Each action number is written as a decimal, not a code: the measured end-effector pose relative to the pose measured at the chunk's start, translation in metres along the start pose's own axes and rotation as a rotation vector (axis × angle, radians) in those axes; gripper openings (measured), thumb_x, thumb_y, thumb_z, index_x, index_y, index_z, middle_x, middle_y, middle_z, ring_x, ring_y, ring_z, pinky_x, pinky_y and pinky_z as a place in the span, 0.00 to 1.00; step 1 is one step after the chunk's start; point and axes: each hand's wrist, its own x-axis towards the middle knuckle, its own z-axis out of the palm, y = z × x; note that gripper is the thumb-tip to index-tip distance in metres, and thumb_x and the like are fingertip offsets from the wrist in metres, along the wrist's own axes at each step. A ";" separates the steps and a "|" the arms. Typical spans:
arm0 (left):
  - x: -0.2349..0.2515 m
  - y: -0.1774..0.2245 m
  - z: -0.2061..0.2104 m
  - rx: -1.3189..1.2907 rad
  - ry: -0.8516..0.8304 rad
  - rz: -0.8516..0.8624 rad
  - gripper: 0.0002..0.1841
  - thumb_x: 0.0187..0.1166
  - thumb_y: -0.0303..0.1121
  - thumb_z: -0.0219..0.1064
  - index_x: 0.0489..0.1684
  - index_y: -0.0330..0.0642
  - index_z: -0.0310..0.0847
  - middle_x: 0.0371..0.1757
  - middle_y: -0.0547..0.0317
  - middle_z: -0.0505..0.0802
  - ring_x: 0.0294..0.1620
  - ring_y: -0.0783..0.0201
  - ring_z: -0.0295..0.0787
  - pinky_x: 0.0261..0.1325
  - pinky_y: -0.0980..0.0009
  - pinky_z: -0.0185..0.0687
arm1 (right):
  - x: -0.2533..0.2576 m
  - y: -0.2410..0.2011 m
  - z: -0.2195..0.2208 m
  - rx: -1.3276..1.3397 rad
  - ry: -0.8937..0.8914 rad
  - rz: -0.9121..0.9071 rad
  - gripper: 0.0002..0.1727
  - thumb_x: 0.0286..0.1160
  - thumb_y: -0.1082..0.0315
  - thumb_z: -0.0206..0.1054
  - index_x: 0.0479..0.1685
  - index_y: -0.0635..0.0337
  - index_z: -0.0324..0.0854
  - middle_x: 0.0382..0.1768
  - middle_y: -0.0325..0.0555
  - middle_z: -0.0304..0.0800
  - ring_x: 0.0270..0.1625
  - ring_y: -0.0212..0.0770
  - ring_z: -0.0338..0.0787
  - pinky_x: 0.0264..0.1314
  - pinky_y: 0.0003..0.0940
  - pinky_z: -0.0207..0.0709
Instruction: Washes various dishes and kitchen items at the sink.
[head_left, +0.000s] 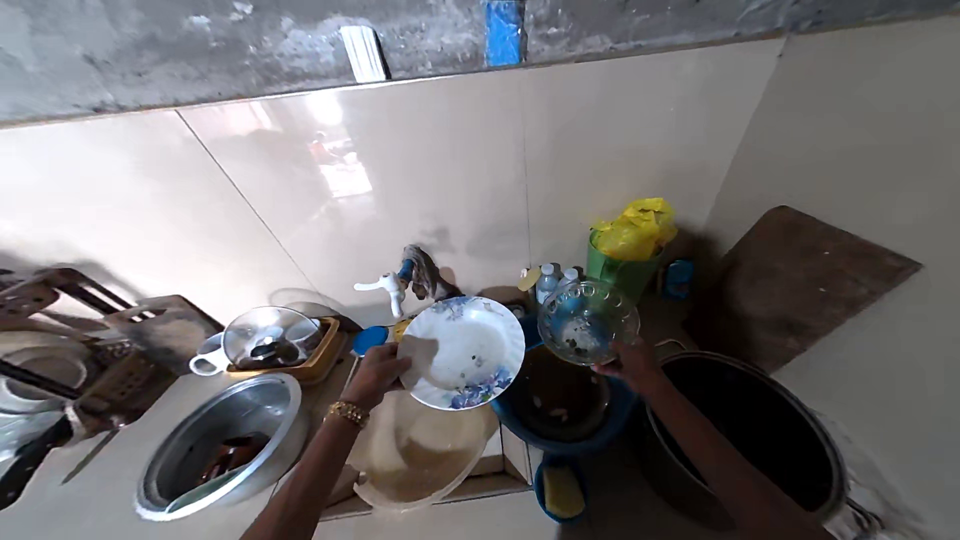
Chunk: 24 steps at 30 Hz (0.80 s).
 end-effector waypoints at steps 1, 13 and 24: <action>-0.002 -0.001 -0.003 -0.010 -0.004 0.004 0.12 0.85 0.21 0.60 0.63 0.28 0.77 0.42 0.43 0.88 0.34 0.60 0.86 0.40 0.65 0.86 | -0.001 0.001 0.003 0.003 0.009 0.014 0.26 0.88 0.73 0.58 0.82 0.66 0.59 0.59 0.70 0.80 0.41 0.56 0.92 0.38 0.47 0.89; -0.018 -0.006 -0.021 -0.035 -0.021 0.018 0.12 0.85 0.22 0.61 0.62 0.29 0.78 0.41 0.45 0.88 0.33 0.62 0.86 0.38 0.67 0.85 | -0.031 0.008 0.024 0.063 -0.155 0.092 0.28 0.87 0.77 0.55 0.86 0.61 0.57 0.60 0.69 0.79 0.44 0.57 0.92 0.37 0.47 0.90; -0.025 0.014 -0.022 0.028 -0.002 0.066 0.12 0.86 0.22 0.60 0.63 0.28 0.77 0.42 0.43 0.88 0.33 0.61 0.87 0.38 0.66 0.86 | -0.042 0.025 0.037 0.056 -0.212 0.106 0.29 0.85 0.79 0.56 0.86 0.58 0.59 0.64 0.68 0.78 0.49 0.59 0.93 0.39 0.50 0.91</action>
